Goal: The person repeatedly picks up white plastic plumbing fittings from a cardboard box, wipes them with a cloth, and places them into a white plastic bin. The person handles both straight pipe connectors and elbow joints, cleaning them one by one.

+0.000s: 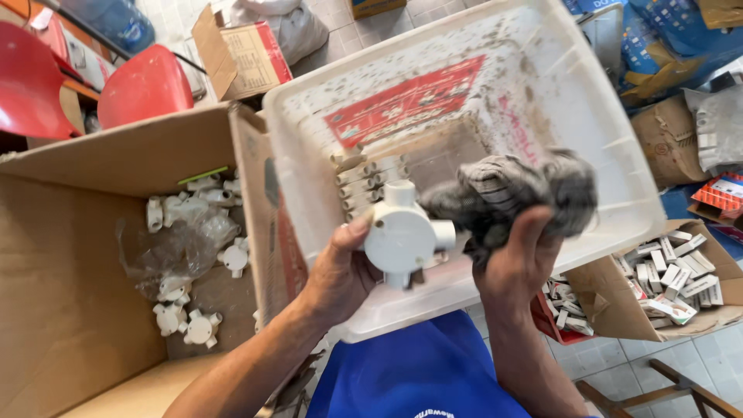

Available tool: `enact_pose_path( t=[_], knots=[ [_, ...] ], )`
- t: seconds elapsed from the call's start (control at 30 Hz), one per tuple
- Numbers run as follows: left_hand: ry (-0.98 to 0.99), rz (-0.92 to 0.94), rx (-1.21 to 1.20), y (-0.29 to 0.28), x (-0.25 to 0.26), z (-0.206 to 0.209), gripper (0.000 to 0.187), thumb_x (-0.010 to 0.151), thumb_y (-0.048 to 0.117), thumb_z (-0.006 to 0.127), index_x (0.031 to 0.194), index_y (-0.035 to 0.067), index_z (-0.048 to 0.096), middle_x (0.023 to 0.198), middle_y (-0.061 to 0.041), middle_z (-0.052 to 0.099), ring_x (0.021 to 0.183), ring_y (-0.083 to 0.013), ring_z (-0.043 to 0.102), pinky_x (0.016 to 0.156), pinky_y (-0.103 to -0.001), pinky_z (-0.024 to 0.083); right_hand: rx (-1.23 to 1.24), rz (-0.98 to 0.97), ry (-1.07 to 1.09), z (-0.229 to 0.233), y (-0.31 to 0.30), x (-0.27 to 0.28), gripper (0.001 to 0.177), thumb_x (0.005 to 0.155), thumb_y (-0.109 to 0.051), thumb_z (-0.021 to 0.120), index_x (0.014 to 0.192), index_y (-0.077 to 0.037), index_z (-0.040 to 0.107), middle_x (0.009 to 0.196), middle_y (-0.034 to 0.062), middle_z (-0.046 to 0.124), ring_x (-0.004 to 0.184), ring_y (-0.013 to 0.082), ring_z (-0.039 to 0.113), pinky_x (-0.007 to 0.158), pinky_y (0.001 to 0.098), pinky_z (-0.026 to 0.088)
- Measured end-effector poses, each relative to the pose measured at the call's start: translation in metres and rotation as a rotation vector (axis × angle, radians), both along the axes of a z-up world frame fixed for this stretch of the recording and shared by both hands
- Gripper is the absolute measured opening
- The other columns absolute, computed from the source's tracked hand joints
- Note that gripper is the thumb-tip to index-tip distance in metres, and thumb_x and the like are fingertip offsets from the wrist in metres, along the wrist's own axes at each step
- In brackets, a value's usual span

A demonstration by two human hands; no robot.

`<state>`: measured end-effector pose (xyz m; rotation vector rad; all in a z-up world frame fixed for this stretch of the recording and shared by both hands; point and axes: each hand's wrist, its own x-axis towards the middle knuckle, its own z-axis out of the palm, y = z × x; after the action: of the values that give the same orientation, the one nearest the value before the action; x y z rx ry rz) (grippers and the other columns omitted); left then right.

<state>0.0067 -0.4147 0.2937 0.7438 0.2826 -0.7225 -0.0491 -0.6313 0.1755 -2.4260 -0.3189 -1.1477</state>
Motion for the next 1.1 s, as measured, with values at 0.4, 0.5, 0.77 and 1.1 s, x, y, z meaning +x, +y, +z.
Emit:
enact_pose_path(
  t=[0.4, 0.5, 0.77, 1.1],
  knots=[
    [-0.743, 0.003, 0.674, -0.117, 0.045, 0.014, 0.037, 0.107, 0.025, 0.066, 0.134, 0.004, 0.054, 0.104, -0.010, 0.068, 0.083, -0.0166, 0.067, 0.072, -0.036, 0.068, 0.729, 0.232, 0.430, 0.039, -0.055, 0.022, 0.027, 0.093, -0.021, 0.083, 0.095, -0.004, 0.062, 0.088, 0.0092, 0.063, 0.079, 0.0164, 0.060, 0.072, 0.0325, 0.050],
    [-1.021, -0.115, 0.638, -0.139, 0.045, 0.027, 0.052, 0.117, 0.033, 0.048, 0.163, 0.008, 0.045, 0.150, -0.017, 0.049, 0.142, -0.0260, 0.043, 0.128, -0.049, 0.030, 0.524, 0.222, 0.563, 0.030, -0.068, 0.023, 0.061, 0.094, -0.030, 0.081, 0.132, -0.004, 0.040, 0.132, 0.0149, 0.044, 0.121, 0.0260, 0.043, 0.104, 0.0435, 0.033],
    [-0.547, -0.349, 0.592, -0.170, 0.078, 0.045, 0.062, 0.086, 0.036, 0.077, 0.130, 0.009, 0.042, 0.131, -0.009, 0.068, 0.122, -0.0160, 0.066, 0.106, -0.038, 0.062, 0.316, 0.284, 0.565, 0.058, -0.105, 0.055, 0.061, 0.096, -0.027, 0.079, 0.147, -0.002, 0.056, 0.142, 0.0202, 0.066, 0.137, 0.0379, 0.061, 0.123, 0.0493, 0.041],
    [-0.932, -0.634, 0.587, -0.151, 0.128, 0.030, 0.040, 0.102, 0.041, 0.065, 0.128, 0.011, 0.062, 0.105, 0.002, 0.064, 0.092, -0.0088, 0.060, 0.080, -0.026, 0.052, 0.641, 0.330, 0.689, 0.095, -0.137, 0.064, 0.053, 0.096, -0.021, 0.076, 0.143, -0.002, 0.060, 0.135, 0.0182, 0.070, 0.126, 0.0330, 0.069, 0.110, 0.0431, 0.054]
  ],
)
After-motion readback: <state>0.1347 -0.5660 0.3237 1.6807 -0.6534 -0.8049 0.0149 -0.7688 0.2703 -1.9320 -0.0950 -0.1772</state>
